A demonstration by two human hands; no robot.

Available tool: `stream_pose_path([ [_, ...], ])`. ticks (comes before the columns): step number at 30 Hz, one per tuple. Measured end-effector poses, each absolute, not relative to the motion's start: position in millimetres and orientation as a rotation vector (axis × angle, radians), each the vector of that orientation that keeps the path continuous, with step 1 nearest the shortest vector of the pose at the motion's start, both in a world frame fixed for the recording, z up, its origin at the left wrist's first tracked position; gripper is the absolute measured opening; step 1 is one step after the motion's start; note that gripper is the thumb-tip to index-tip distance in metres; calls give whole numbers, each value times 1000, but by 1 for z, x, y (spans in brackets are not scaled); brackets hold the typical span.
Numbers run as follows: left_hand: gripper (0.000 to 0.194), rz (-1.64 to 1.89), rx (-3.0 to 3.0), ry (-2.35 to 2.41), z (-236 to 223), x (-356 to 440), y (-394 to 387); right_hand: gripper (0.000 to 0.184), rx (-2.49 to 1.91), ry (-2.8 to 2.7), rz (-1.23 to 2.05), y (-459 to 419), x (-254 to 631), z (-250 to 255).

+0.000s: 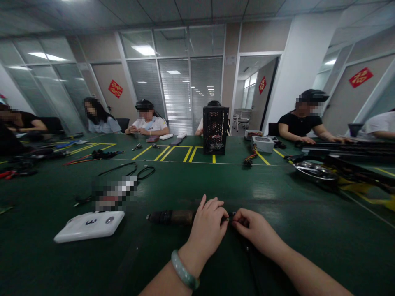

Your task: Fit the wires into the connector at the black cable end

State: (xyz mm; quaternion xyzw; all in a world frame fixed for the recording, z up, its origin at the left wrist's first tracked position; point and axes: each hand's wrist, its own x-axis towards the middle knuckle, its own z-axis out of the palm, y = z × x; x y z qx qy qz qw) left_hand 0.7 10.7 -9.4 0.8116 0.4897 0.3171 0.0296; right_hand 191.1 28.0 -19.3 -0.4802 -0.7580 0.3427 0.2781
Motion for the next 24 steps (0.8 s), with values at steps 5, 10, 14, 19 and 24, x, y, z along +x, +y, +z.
stream_pose_path([
  [5, 13, 985, 2510, 1471, -11, 1, 11, 7, -1300, -2038, 903, 29, 191, -21],
  [10, 16, 949, 2492, 1441, -6, 1, 9, 8, -1296, -2028, 939, 28, 190, -19],
  [14, 16, 903, 2460, 1420, -4, 0, 9, 8, -1274, -2032, 941, 28, 190, -17],
  [19, 12, 920, 2433, 1440, -7, 0, 11, 8, -1292, -2061, 882, 26, 190, -14],
  [24, 10, 920, 2421, 1445, -8, 1, 11, 8, -1332, -2089, 841, 25, 191, -12],
])
